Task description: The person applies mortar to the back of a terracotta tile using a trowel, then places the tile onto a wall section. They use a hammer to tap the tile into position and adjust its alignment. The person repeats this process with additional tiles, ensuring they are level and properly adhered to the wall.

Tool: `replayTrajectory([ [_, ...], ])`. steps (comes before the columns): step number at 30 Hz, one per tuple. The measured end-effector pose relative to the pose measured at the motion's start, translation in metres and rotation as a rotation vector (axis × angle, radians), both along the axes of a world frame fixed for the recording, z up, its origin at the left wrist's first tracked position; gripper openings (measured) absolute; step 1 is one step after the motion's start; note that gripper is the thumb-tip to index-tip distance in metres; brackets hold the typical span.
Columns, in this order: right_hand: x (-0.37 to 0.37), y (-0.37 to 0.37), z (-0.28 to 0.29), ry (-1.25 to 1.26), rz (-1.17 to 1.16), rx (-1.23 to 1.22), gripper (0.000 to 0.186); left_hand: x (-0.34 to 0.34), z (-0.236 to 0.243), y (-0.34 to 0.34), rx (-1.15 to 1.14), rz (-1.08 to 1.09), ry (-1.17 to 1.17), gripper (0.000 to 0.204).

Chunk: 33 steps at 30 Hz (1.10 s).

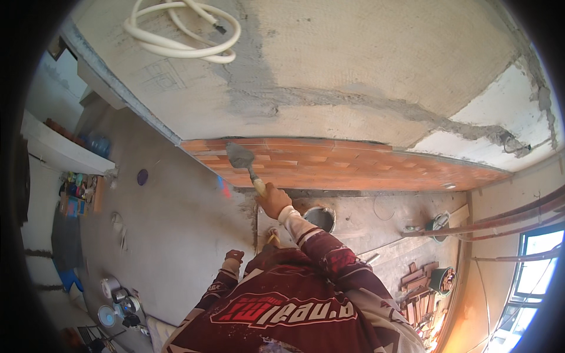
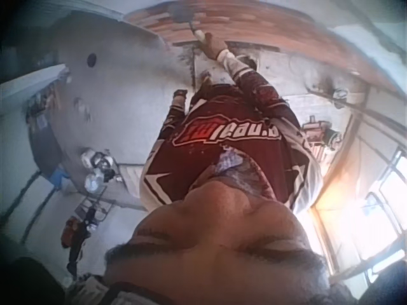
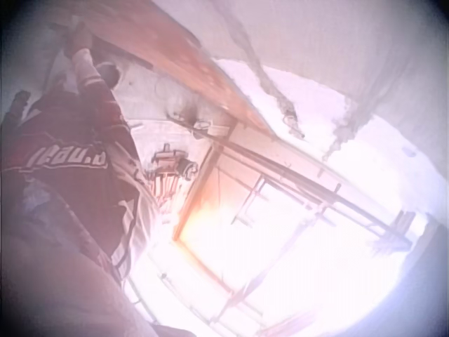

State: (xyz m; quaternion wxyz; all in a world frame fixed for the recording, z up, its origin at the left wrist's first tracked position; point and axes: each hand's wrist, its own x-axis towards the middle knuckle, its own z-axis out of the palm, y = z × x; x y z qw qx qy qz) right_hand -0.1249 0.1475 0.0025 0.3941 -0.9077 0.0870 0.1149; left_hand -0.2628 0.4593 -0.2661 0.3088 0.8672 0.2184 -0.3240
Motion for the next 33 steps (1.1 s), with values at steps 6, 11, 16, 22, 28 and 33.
replayTrajectory([
  [6,0.027,0.040,0.009,0.038,0.022,0.055,0.047,-0.010,0.012,0.028,0.056,-0.046,0.241,0.035],
  [11,0.039,0.064,0.003,0.023,-0.018,0.081,0.048,-0.022,-0.001,0.066,0.095,-0.086,0.275,0.036],
  [16,0.044,0.074,0.000,0.036,-0.073,0.086,0.050,-0.010,0.001,0.088,0.161,-0.241,0.216,0.035],
  [22,0.042,0.074,0.000,0.056,-0.098,0.082,0.051,0.013,0.002,0.102,0.091,0.022,0.055,0.028],
  [28,0.036,0.070,0.006,0.051,-0.134,0.051,0.050,0.029,-0.001,0.107,-0.031,0.121,0.070,0.040],
  [33,0.030,0.064,0.004,0.053,-0.156,0.026,0.049,0.033,-0.004,0.109,-0.011,0.089,0.095,0.040],
])
